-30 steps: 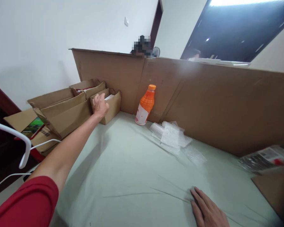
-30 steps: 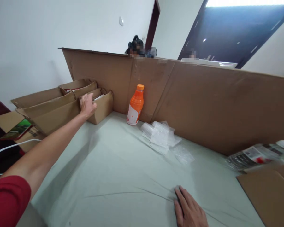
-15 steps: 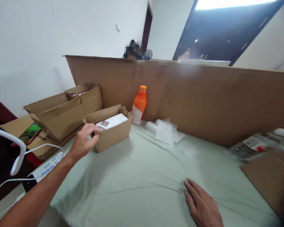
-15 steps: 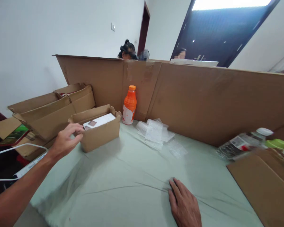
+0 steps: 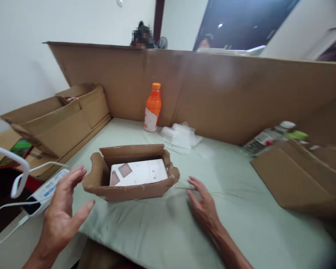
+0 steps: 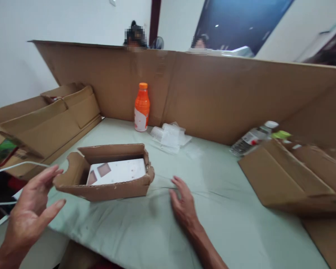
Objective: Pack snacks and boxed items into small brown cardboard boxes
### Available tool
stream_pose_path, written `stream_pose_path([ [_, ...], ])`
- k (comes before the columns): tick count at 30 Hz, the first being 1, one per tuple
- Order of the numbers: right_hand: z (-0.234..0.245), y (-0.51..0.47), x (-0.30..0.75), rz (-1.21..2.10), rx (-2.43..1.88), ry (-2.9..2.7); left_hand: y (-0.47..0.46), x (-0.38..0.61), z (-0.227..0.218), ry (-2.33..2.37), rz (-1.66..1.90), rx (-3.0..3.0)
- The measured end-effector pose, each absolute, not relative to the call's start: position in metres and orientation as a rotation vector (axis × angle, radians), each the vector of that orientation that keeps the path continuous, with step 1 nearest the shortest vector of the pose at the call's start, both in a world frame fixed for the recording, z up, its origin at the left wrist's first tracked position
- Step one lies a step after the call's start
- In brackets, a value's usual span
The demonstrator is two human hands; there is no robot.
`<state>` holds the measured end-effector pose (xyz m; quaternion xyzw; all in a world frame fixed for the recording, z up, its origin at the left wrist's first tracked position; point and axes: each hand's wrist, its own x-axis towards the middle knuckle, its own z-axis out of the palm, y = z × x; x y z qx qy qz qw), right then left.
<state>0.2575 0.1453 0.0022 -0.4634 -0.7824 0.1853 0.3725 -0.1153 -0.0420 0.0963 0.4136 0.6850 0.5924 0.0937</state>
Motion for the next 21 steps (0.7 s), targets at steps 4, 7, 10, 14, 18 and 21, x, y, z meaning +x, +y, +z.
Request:
stream_pose_path([
  [4, 0.022, 0.118, 0.206, 0.944, -0.976, -2.106, -0.030, -0.120, 0.034, 1.911, 1.539, 0.899],
  [7, 0.031, 0.106, 0.191, 1.055, -0.960, -2.113, -0.021, -0.119, 0.001, 1.915, 1.452, 0.834],
  [10, 0.036, 0.100, 0.197, 1.081, -0.996, -2.040, -0.012, -0.109, -0.006, 1.906, 1.493, 0.850],
  [14, 0.040, 0.105, 0.211, 1.074, -1.051, -1.967, 0.014, -0.085, 0.009, 1.845, 1.498, 0.913],
  [18, 0.039, 0.127, 0.218, 1.018, -1.142, -1.896, 0.058, -0.063, 0.023, 1.822, 1.484, 0.956],
  [21, 0.036, 0.153, 0.221, 0.974, -1.136, -1.921, 0.087, -0.049, 0.025, 1.833, 1.546, 1.011],
])
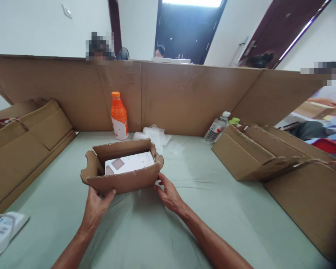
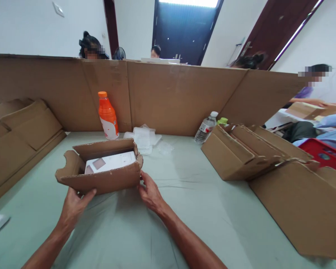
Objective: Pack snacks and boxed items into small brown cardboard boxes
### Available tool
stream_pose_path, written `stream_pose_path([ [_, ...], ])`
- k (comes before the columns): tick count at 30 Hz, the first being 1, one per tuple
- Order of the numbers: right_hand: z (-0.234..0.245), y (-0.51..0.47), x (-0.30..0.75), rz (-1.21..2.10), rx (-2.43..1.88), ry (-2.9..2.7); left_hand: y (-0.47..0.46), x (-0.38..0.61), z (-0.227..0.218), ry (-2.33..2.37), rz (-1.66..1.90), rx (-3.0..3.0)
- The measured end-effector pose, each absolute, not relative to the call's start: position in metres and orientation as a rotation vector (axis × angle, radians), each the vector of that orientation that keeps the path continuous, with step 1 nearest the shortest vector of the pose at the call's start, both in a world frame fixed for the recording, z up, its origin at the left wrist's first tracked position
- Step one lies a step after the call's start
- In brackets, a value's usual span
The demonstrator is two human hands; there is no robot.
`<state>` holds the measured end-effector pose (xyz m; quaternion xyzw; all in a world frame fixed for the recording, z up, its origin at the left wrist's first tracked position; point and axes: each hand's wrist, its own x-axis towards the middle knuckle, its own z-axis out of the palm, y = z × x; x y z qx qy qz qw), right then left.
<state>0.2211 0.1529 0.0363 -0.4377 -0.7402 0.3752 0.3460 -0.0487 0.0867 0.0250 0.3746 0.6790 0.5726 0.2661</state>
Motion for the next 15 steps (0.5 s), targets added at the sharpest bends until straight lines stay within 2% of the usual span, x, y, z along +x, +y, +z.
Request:
stream_pose_path([
  [5, 0.033, 0.212, 0.237, 0.799, -1.119, -2.145, 0.104, -0.036, 0.008, 1.895, 1.617, 1.015],
  [15, 0.025, 0.356, 0.208, 0.415, -1.379, -2.118, 0.102, -0.039, -0.026, 1.941, 1.513, 0.895],
])
